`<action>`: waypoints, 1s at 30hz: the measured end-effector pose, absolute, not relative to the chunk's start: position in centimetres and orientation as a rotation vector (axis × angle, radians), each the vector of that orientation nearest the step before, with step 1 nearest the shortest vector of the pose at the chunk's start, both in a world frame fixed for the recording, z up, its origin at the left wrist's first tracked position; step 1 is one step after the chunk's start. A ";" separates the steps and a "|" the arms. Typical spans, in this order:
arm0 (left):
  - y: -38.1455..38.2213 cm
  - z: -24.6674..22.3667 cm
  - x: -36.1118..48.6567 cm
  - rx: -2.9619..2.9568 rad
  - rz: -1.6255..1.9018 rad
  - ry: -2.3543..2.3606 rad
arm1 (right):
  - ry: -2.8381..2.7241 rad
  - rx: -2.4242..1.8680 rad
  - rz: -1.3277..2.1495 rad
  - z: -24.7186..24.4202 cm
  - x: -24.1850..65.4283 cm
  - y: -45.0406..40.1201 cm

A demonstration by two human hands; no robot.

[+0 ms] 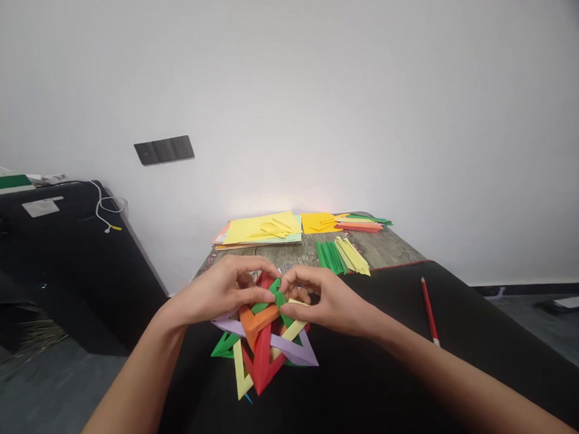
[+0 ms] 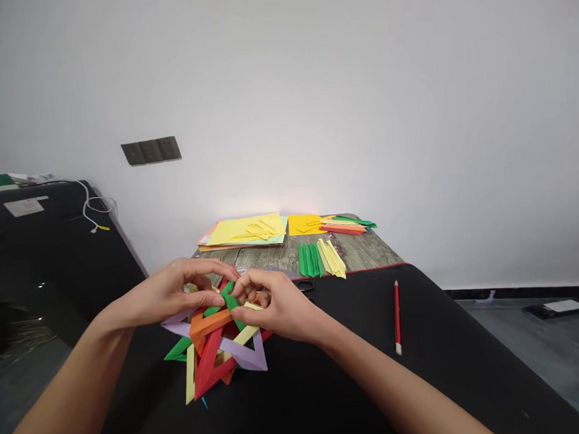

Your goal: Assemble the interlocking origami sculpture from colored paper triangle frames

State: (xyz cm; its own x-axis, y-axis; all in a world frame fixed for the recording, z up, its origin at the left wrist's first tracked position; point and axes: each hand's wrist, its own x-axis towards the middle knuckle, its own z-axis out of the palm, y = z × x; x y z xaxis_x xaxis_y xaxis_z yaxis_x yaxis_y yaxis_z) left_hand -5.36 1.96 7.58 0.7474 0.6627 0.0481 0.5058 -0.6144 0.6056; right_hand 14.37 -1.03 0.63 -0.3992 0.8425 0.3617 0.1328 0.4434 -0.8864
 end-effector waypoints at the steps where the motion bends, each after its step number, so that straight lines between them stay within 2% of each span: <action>1: 2.0 7.5 -5.3 2.362 0.351 0.879 | -1.820 -0.821 1.024 0.5 14.5 -1.0; 7: 2.2 7.8 -5.1 2.331 0.289 0.836 | -1.815 -0.798 1.110 0.0 14.9 -0.6; 30: 2.9 8.2 -5.1 2.347 0.239 0.752 | -1.683 -0.601 1.019 -1.5 14.9 0.5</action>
